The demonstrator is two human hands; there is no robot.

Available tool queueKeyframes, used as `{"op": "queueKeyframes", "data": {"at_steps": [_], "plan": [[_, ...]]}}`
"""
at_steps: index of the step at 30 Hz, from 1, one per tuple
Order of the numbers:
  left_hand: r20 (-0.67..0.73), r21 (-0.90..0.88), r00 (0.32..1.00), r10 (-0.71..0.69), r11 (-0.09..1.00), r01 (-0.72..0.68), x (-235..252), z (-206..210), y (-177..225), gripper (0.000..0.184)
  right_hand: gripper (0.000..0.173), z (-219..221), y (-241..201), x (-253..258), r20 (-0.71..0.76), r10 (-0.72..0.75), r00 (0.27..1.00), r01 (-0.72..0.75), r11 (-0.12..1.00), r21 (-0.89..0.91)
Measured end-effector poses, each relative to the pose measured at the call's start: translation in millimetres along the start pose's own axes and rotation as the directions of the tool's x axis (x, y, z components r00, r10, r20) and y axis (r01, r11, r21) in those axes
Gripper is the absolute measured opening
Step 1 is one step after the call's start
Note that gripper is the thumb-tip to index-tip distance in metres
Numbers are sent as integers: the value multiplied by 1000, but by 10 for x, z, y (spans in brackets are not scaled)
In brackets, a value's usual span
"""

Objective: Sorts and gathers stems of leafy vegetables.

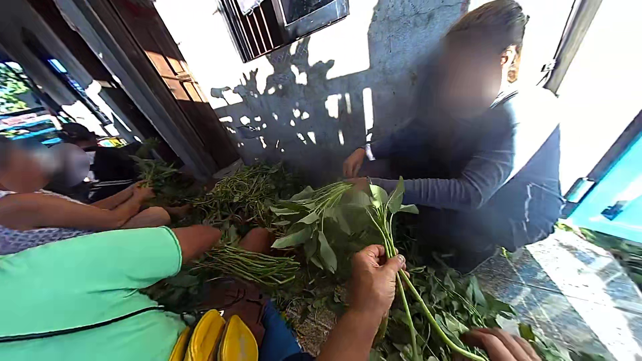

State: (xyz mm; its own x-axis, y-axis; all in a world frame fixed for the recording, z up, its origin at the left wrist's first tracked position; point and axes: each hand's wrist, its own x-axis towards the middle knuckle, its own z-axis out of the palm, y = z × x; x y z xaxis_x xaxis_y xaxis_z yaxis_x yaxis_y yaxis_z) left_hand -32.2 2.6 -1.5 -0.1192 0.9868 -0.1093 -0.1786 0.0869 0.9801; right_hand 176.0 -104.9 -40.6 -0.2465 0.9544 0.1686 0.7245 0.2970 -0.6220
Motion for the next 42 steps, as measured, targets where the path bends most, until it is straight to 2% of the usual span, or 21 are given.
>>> {"op": "queueKeyframes", "data": {"at_steps": [2,5,8,14,15,17,19,21,26,29,31,34,36,39,42], "plan": [[31,-16,999,-20,1000,21,-23,34,-5,11,45,209,59,162,8,-24,1000,24,998,64],[-59,-37,997,40,998,-42,-1,-13,88,9,36,406,85,144,-1,-11,1000,11,1000,13],[-177,-78,982,65,994,-80,17,-90,185,5,33,319,27,-33,9,-7,1000,8,997,-79],[-187,-129,982,30,990,-55,-39,-71,202,7,30,164,-23,-190,29,14,999,-12,997,-72],[-182,-134,983,25,990,-50,-45,-65,204,7,32,156,-4,-212,27,2,1000,-2,1000,-11],[-169,-145,985,22,988,-47,-58,-56,199,5,39,115,38,-256,41,-3,999,-6,973,229],[-152,-152,988,24,987,-47,-66,-54,203,5,43,93,26,-290,23,22,999,-30,880,473],[-139,-163,990,12,986,-34,-72,-54,221,6,43,106,-26,-316,-22,59,998,-32,774,632],[-132,-193,991,-8,981,-18,-81,-50,228,8,44,204,-103,-344,-33,202,979,-84,545,834],[-125,-195,992,-14,981,-10,-83,-58,221,9,45,208,-169,-365,-34,259,965,-106,508,855],[-124,-195,992,-11,981,-13,-85,-62,227,9,42,224,-231,-374,-99,293,951,-98,590,802],[-139,-185,990,-1,982,-26,-87,-68,257,9,23,304,-273,-389,-276,228,934,-50,846,531],[-157,-182,988,5,983,-34,-77,-89,274,8,18,336,-265,-381,-345,156,925,-31,939,342],[-163,-188,987,-17,982,-14,-59,-116,266,7,20,361,-223,-390,-367,28,930,32,987,157],[-161,-196,987,-27,980,-5,-60,-106,265,8,22,446,-185,-425,-479,-58,876,148,977,151]]}}
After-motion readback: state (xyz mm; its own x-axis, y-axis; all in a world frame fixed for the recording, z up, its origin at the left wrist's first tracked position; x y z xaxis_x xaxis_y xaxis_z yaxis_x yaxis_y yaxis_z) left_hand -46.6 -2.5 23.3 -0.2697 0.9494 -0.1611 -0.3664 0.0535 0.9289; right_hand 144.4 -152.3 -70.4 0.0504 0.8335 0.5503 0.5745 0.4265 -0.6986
